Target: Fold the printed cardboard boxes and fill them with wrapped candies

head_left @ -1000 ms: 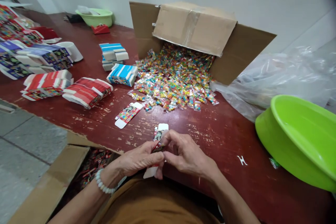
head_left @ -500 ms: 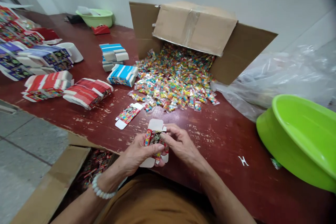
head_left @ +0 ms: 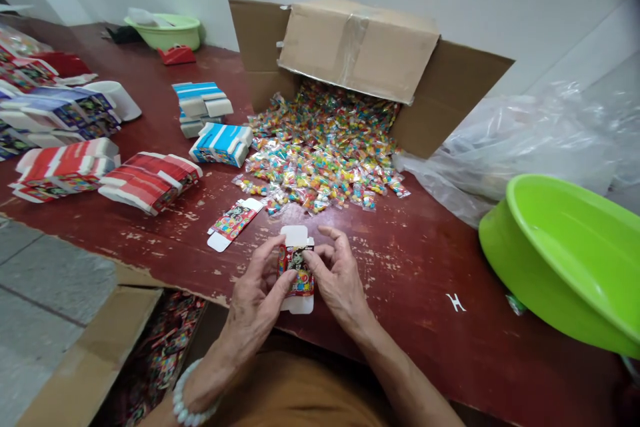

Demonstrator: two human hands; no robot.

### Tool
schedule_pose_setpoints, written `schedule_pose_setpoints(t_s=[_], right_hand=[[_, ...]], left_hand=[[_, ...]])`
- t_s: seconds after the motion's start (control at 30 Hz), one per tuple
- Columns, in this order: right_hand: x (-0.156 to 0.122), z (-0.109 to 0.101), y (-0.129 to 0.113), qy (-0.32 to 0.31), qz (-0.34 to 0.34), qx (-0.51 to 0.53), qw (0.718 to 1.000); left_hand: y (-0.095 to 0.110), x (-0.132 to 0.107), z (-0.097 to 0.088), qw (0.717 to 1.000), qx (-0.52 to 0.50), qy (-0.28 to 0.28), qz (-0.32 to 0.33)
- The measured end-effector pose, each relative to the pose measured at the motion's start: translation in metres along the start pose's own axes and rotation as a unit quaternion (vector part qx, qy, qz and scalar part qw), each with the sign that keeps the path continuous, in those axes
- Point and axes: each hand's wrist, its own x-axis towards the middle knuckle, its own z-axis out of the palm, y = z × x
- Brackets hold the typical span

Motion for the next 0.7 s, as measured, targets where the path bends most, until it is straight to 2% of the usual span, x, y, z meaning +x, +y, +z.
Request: schedule_pose_setpoints(t_s=[0.13,0.27,0.4,0.53,0.6,0.7], right_hand=[[-0.001,0.004,0.005,0.005,-0.022,0.056,0.998],[0.007,-0.004,0.000,-0.030,-0.031,0.020,0.999],[0.018,-0.013,-0.006,-0.072,0.039,0.068,0.994],[0.023,-0.015,-0.006,-0.078,0.083,0.140,0.983],[0.024,-0.014,-0.003,-0.097,0.069,0.126,0.985],[0.022,-0.014,0.002,-0.095,0.004,0.072,0.993]], left_hand=[[0.006,0.005,-0.001,0.999,-0.011,-0.009,-0.030],[0.005,0.011,-0.006,0.995,-0.042,-0.032,-0.086],[0.000,0.013,-0.007,0.994,-0.045,-0.040,-0.096],[-0.002,0.015,-0.006,0.998,-0.005,-0.030,-0.049],[-0.002,0.016,-0.005,0.999,-0.011,-0.016,-0.041],[0.001,0.016,-0.004,0.994,-0.084,0.010,-0.066]])
